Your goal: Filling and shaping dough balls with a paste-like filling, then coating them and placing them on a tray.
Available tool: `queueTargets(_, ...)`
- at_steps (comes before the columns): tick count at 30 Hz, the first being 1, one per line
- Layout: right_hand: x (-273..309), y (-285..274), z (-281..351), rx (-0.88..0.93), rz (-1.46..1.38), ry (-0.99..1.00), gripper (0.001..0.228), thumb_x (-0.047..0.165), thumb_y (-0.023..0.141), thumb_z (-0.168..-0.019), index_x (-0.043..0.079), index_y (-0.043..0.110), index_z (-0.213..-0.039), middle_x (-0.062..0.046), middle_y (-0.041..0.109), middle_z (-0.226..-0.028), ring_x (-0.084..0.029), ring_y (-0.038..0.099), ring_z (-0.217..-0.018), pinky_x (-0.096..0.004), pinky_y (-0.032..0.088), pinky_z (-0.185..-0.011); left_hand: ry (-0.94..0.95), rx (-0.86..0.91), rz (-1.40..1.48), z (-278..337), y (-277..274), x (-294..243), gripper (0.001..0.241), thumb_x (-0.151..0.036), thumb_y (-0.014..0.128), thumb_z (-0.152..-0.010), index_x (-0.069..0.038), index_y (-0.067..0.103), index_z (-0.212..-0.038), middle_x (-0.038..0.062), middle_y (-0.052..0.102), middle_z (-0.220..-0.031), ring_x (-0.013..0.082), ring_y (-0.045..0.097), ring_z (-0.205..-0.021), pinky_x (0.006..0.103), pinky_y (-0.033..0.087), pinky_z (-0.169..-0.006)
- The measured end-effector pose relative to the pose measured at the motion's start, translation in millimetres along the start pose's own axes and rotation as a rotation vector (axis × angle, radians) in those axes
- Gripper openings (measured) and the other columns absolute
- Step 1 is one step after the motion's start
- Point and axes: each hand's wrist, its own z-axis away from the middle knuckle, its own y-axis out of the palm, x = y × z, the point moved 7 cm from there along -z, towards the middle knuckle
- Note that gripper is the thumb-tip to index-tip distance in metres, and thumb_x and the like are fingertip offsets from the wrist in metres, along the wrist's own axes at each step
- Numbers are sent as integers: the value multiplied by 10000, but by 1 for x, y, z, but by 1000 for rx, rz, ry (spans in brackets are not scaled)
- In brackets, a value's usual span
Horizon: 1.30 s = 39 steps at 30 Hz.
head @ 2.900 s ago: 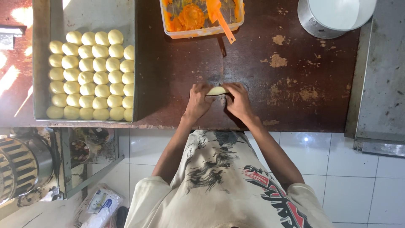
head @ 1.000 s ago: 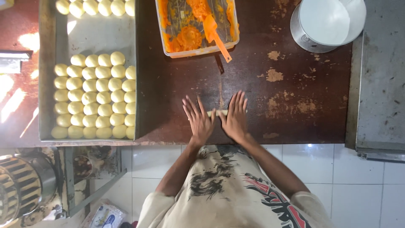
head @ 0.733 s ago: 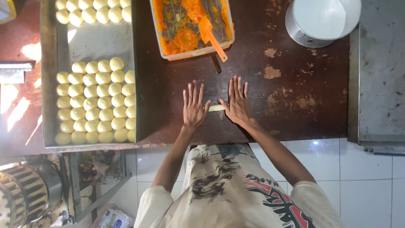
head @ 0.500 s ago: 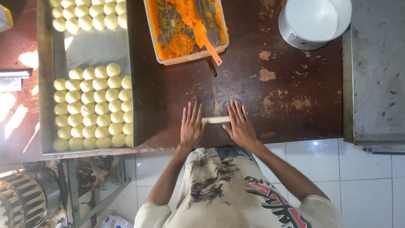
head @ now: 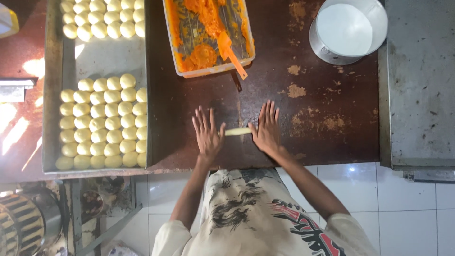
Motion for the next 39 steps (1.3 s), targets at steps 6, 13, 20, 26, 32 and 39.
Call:
queueTargets(6, 0, -14, 15, 93, -44, -113, 820, 521, 279, -1080, -91, 128, -1605, -273, 101, -1698, -414, 76, -1586, -570, 51, -1290, 167, 63, 43, 8, -10, 2, 621, -451, 381, -1107, -107, 346, -1624, 169, 204, -1722, 350, 117, -1607, 551, 92, -1300)
queueTargets(13, 15, -36, 91, 241, 11, -99, 819, 532, 347, -1031, -40, 164, -1588, -239, 126, -1684, -392, 104, -1562, -558, 77, -1266, 203, 126, 107, 77, -29, -4, 649, -463, 386, -1090, -79, 333, -1610, 183, 224, -1696, 357, 158, -1596, 537, 131, -1302)
queueTargets(20, 2, -13, 59, 95, 3, -57, 905, 557, 355, -1044, -148, 119, -1561, -343, 85, -1652, -457, 63, -1560, -581, 55, -1266, 67, 49, 73, 46, -14, 4, 697, -476, 424, -1067, -62, 305, -1615, 287, 170, -1677, 425, 133, -1571, 534, 132, -1278)
queueTargets(26, -7, -17, 29, 64, 29, -23, 882, 539, 337, -1074, -152, 113, -1575, -355, 91, -1670, -457, 57, -1574, -594, 37, -1271, 52, -28, 3, 17, -13, 20, 667, -474, 449, -1073, -87, 340, -1606, 253, 174, -1689, 418, 117, -1576, 549, 118, -1284)
queueTargets(32, -4, -15, 65, 104, -15, -94, 822, 521, 332, -1076, -111, 192, -1584, -304, 114, -1686, -448, 91, -1576, -594, 54, -1279, 91, 68, 26, 46, -9, 16, 664, -455, 440, -1088, -91, 331, -1633, 211, 156, -1716, 402, 111, -1596, 540, 124, -1305)
queueTargets(39, 5, -33, 89, 134, -308, -60, 579, 342, 503, -1076, 36, 414, -1561, -215, 265, -1681, -422, 206, -1577, -587, 188, -1278, 49, 139, 335, 74, -6, 17, 543, -326, 472, -1099, -88, 423, -1585, 278, 137, -1706, 415, 39, -1588, 549, 47, -1290)
